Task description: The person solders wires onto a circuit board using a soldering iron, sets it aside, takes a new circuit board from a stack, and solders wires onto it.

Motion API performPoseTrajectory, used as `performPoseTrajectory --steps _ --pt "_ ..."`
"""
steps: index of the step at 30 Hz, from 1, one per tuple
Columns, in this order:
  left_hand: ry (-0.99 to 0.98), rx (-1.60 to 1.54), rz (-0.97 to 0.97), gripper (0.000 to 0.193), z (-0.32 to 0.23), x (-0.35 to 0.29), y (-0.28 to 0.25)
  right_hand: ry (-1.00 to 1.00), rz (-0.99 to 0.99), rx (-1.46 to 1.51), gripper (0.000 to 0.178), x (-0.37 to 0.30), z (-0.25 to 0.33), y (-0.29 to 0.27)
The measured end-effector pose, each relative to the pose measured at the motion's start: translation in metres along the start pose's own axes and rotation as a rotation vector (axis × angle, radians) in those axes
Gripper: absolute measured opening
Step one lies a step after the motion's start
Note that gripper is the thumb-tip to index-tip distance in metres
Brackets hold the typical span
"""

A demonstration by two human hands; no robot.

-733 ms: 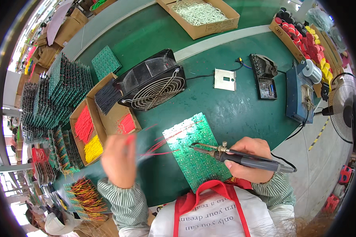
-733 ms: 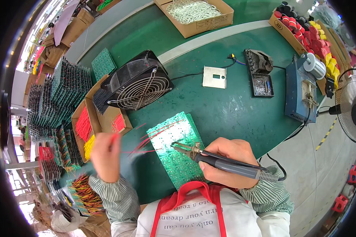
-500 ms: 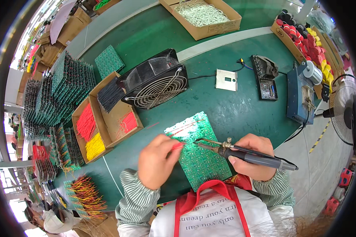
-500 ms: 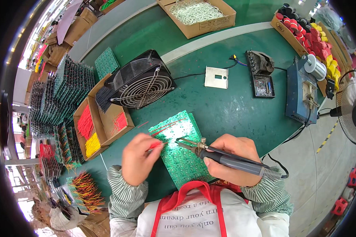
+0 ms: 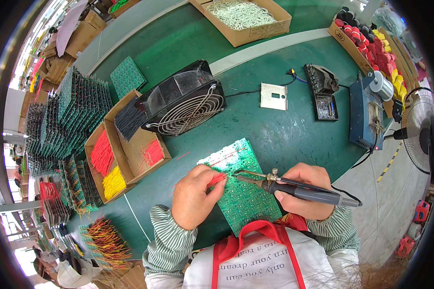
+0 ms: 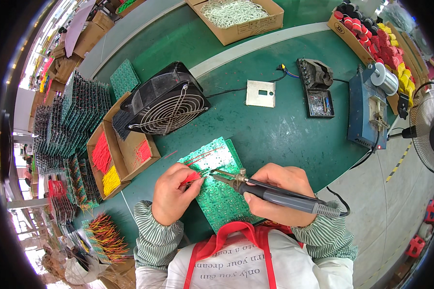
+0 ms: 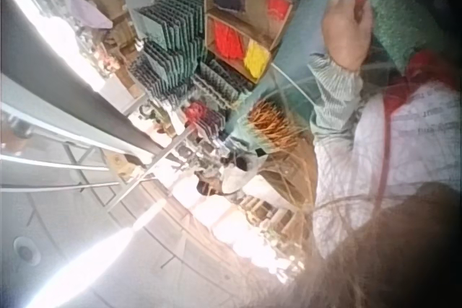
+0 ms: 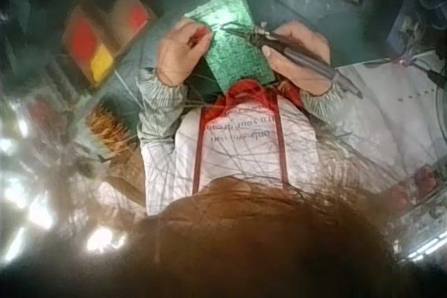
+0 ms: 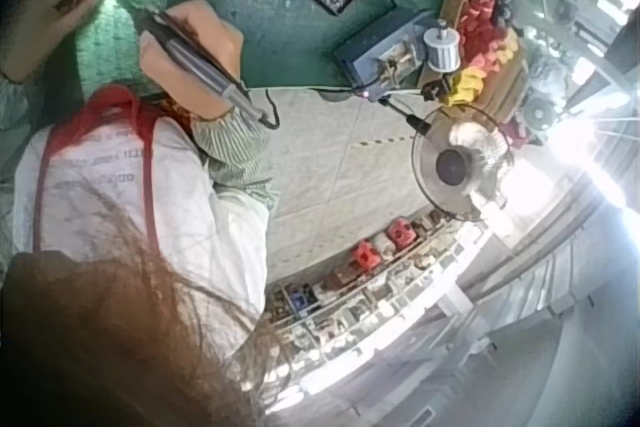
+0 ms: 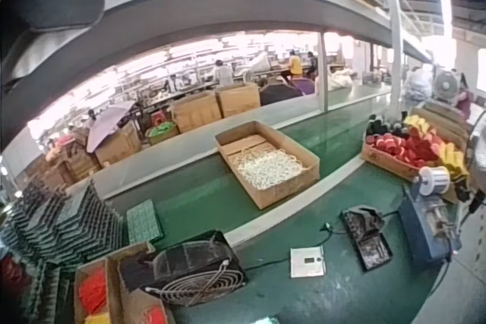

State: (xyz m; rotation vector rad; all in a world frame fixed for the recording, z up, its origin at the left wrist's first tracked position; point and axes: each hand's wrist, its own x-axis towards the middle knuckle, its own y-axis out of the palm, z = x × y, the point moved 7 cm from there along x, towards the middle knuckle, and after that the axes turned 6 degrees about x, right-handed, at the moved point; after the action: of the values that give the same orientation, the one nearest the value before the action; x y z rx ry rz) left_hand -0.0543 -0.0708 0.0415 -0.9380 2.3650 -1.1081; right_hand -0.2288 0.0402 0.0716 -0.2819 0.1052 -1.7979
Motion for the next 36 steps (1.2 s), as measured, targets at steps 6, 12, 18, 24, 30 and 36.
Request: performPoseTrajectory --steps 6,12,18,24,30,36 --pt "0.021 -0.036 -0.044 0.012 0.000 -0.002 -0.002 -0.026 -0.012 -0.031 0.017 -0.002 0.008 -0.006" --pt "-0.103 0.036 -0.132 0.010 0.014 -0.008 -0.041 -0.029 -0.017 -0.027 0.018 -0.007 0.008 -0.009" --pt "0.005 0.441 -0.563 0.010 -0.006 -0.020 -0.086 -0.023 -0.029 0.020 0.018 -0.008 0.002 -0.003" --pt "0.039 0.143 -0.031 0.013 -0.007 -0.005 -0.009 0.023 -0.017 -0.005 0.018 -0.005 0.003 0.001" --pt "0.022 -0.009 0.019 0.013 0.000 0.003 -0.004 -0.006 -0.027 0.014 0.018 -0.004 0.000 0.000" --pt "0.014 -0.040 0.021 0.013 0.003 0.004 -0.003 -0.016 -0.004 -0.018 0.018 -0.001 0.000 0.002"
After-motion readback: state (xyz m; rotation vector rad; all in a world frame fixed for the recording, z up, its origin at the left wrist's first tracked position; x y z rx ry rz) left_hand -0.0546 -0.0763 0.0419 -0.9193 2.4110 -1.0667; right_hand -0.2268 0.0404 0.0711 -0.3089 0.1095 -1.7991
